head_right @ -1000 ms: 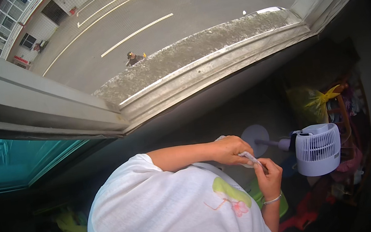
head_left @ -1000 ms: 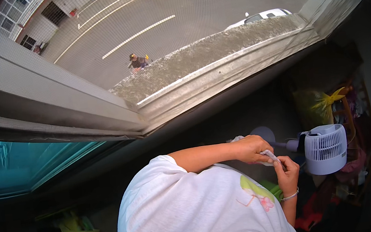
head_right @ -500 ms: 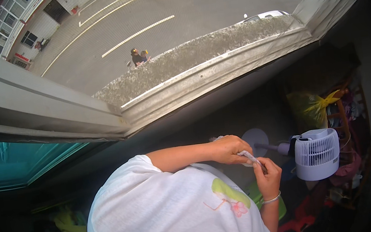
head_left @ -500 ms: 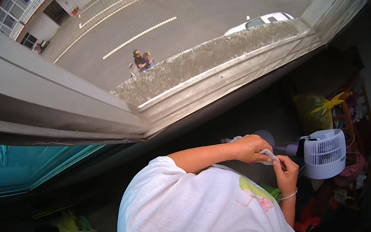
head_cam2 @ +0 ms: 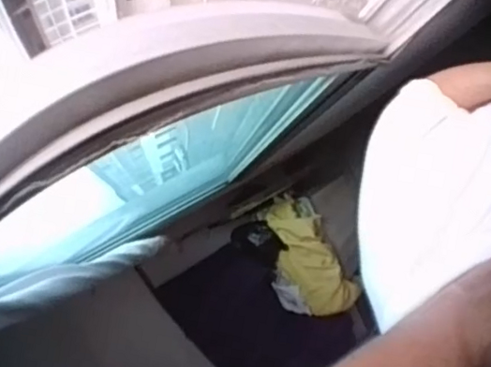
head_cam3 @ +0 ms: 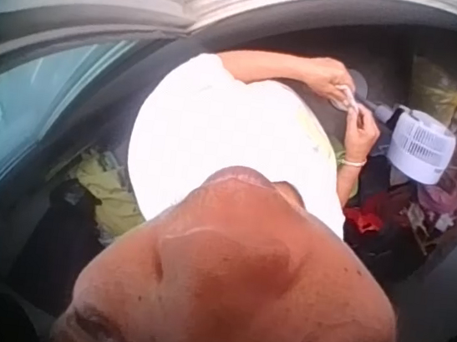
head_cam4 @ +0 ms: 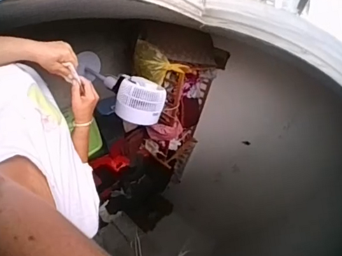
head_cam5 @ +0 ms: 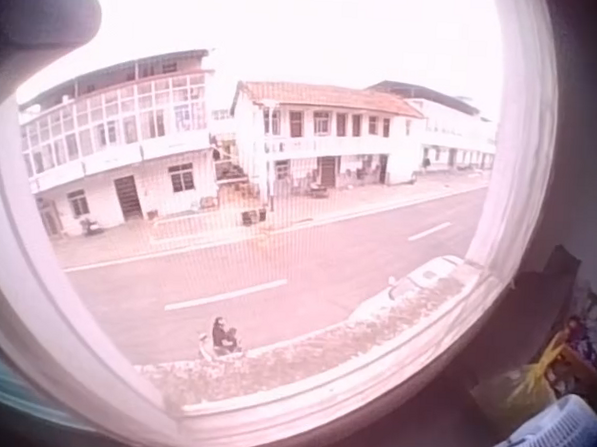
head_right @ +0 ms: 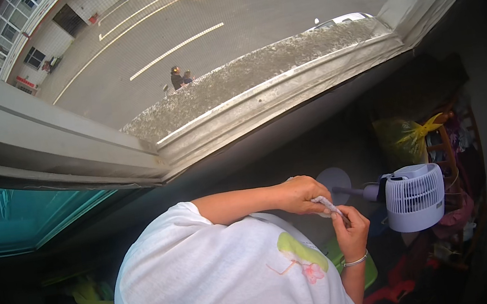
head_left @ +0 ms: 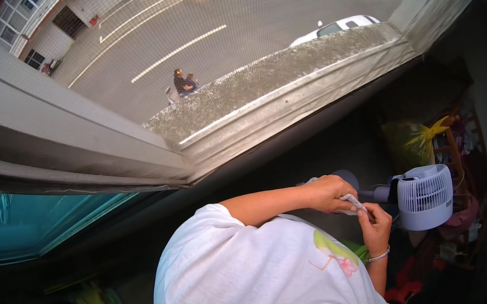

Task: Cleaning a portable electric fan with a cloth.

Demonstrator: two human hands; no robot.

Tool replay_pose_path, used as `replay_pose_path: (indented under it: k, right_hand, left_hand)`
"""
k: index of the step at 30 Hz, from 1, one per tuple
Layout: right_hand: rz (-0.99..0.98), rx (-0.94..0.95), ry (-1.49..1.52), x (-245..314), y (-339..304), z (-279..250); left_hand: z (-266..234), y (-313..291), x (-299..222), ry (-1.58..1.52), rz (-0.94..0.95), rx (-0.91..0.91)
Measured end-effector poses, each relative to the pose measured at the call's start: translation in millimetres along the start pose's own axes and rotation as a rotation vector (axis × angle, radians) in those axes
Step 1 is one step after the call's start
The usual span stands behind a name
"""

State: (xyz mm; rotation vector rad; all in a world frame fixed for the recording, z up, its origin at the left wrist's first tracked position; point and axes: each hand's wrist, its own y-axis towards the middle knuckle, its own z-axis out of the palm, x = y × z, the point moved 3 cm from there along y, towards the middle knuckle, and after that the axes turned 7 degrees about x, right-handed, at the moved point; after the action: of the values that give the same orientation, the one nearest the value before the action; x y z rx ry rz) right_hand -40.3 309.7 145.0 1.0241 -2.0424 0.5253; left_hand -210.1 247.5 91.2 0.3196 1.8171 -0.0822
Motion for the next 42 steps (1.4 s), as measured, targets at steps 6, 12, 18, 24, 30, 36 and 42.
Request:
replay_pose_path:
  k: [6, 12, 18, 24, 30, 36, 42]
  right_hand:
    - [0.039, -0.012, -0.022, 2, -5, -1]
    - [0.045, -0.068, -0.013, -5, -10, -2]
    - [0.053, -0.059, -0.034, 2, -10, 0]
    - [-0.088, -0.164, -0.13, 10, -8, 5]
    - [-0.196, -0.172, -0.386, 13, -12, -1]
    - [-0.096, -0.179, -0.156, 8, -26, -4]
    - [0.057, -0.196, -0.068, 3, -34, -8]
  left_hand:
    - [-6, -6, -10, 0.021, 0.119, -0.127]
    - [-7, -5, -3, 0.035, 0.216, -0.199]
    - [-5, -8, -10, -0.021, 0.124, -0.15]
    - [-10, -10, -18, -0.132, 0.013, -0.09]
    - [-7, -5, -19, -0.059, 0.054, -0.05]
    - [2, 4, -19, 0.035, 0.15, -0.101]
    - [7, 8, -13, 0.154, 0.265, -0.162]
